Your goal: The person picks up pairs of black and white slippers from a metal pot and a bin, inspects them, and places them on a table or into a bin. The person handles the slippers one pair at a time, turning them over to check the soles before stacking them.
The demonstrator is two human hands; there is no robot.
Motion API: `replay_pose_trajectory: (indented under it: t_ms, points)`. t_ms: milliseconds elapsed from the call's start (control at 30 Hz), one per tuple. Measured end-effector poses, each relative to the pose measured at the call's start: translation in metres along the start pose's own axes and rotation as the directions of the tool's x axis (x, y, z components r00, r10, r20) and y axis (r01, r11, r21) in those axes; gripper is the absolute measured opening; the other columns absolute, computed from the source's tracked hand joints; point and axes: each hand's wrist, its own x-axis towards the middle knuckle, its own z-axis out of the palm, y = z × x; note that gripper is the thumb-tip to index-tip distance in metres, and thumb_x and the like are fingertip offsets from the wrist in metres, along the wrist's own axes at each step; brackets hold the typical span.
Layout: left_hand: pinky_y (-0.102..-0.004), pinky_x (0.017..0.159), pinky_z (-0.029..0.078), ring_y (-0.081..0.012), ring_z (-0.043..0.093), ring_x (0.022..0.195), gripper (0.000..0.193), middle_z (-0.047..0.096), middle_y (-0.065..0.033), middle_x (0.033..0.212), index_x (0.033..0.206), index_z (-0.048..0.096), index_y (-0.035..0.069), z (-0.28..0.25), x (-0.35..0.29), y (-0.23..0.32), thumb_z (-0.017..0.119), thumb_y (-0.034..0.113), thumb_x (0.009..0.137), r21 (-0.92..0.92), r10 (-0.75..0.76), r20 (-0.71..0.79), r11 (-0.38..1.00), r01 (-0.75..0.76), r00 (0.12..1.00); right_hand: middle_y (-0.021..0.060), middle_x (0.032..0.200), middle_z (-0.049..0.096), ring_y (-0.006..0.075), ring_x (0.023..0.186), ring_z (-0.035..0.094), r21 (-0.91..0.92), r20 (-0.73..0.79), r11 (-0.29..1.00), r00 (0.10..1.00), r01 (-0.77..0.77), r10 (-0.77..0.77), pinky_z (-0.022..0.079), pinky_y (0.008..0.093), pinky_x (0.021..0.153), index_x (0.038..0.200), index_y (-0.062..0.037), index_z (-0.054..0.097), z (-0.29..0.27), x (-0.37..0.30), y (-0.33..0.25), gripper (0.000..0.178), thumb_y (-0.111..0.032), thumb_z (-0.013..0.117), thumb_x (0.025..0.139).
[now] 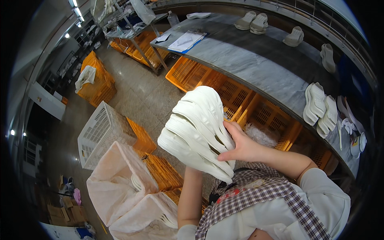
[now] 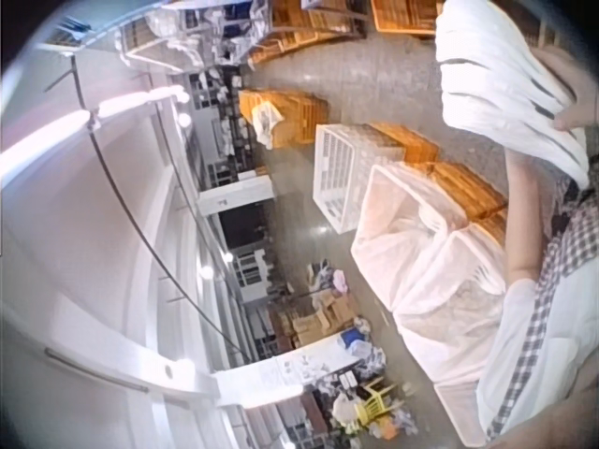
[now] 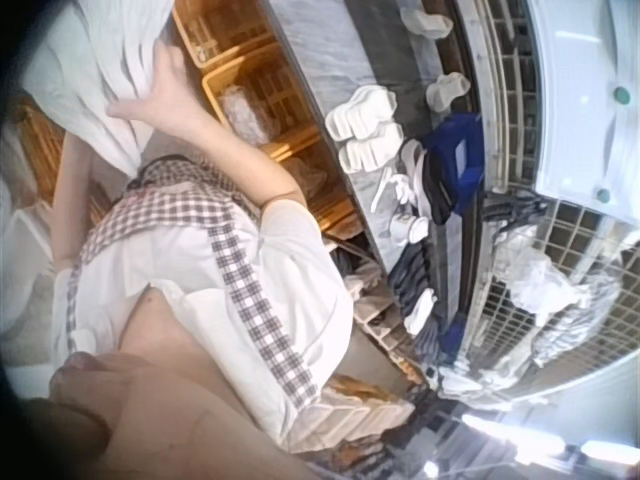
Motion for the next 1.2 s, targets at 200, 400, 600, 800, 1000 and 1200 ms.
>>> replay_pose_trajectory:
  t_ms: [200,400,600,800,1000,1200]
  points:
    - [-0.0407,0.105,0.037,-0.0273,0.039,0.130,0.062,0.035,-0.0128,0.145,0.145,0.022,0.005,0.001,0.007,0.008,0.040,0.041,0.097,0.001,0.000,-0.016,1.000,0.000,1.000,0.0241,0.137,0.025,0.0369,0.130,0.027,-0.066,0.009,0.995,0.997,0.079,-0.079,0.026,0.0409,0.109,0.140,0.0116,0.015,-0.001,0.000,0.012,0.118,-0.045,0.083,0.062]
    - [-0.0401,0.106,0.036,-0.0272,0.039,0.130,0.061,0.035,-0.0128,0.145,0.144,0.023,0.005,-0.001,0.011,0.008,0.040,0.040,0.097,0.022,-0.011,-0.024,1.000,0.012,1.000,0.0223,0.136,0.025,0.0368,0.129,0.027,-0.118,-0.050,0.960,0.964,0.253,-0.260,0.025,0.0413,0.109,0.138,0.0088,0.018,-0.002,0.004,0.033,0.116,-0.043,0.085,0.059]
    - [-0.0395,0.106,0.035,-0.0272,0.039,0.129,0.061,0.035,-0.0128,0.145,0.144,0.024,0.004,0.000,0.012,0.005,0.041,0.039,0.097,0.036,-0.027,-0.031,0.999,0.028,0.999,0.0213,0.136,0.024,0.0375,0.129,0.026,-0.131,-0.061,0.948,0.952,0.292,-0.301,0.026,0.0420,0.109,0.138,0.0059,0.018,-0.006,0.005,0.042,0.114,-0.039,0.086,0.058]
    - [-0.0389,0.107,0.035,-0.0271,0.039,0.129,0.060,0.036,-0.0129,0.144,0.143,0.025,0.003,0.000,0.014,0.001,0.041,0.039,0.098,0.063,-0.038,-0.041,0.997,0.040,0.998,0.0206,0.133,0.026,0.0375,0.128,0.027,-0.174,-0.064,0.937,0.946,0.304,-0.319,0.028,0.0429,0.107,0.138,0.0037,0.020,-0.010,0.004,0.040,0.110,-0.036,0.086,0.059]
    - [-0.0383,0.107,0.034,-0.0271,0.039,0.129,0.059,0.036,-0.0129,0.144,0.143,0.026,0.003,0.006,0.003,0.000,0.042,0.038,0.098,0.097,-0.045,-0.095,0.994,0.054,0.995,0.0193,0.132,0.027,0.0372,0.127,0.029,-0.210,-0.111,0.910,0.916,0.358,-0.386,0.030,0.0430,0.106,0.137,0.0007,0.022,-0.006,0.003,0.048,0.107,-0.034,0.086,0.059]
    - [-0.0377,0.108,0.033,-0.0270,0.039,0.129,0.058,0.036,-0.0129,0.144,0.142,0.027,0.002,0.026,-0.025,-0.017,0.042,0.037,0.098,-0.054,-0.128,-0.241,0.992,0.118,0.962,0.0150,0.131,0.042,0.0332,0.122,0.042,-0.450,-0.165,0.615,0.617,0.648,-0.770,0.037,0.0440,0.100,0.132,-0.0063,0.033,-0.028,0.036,0.056,0.083,-0.025,0.081,0.068]
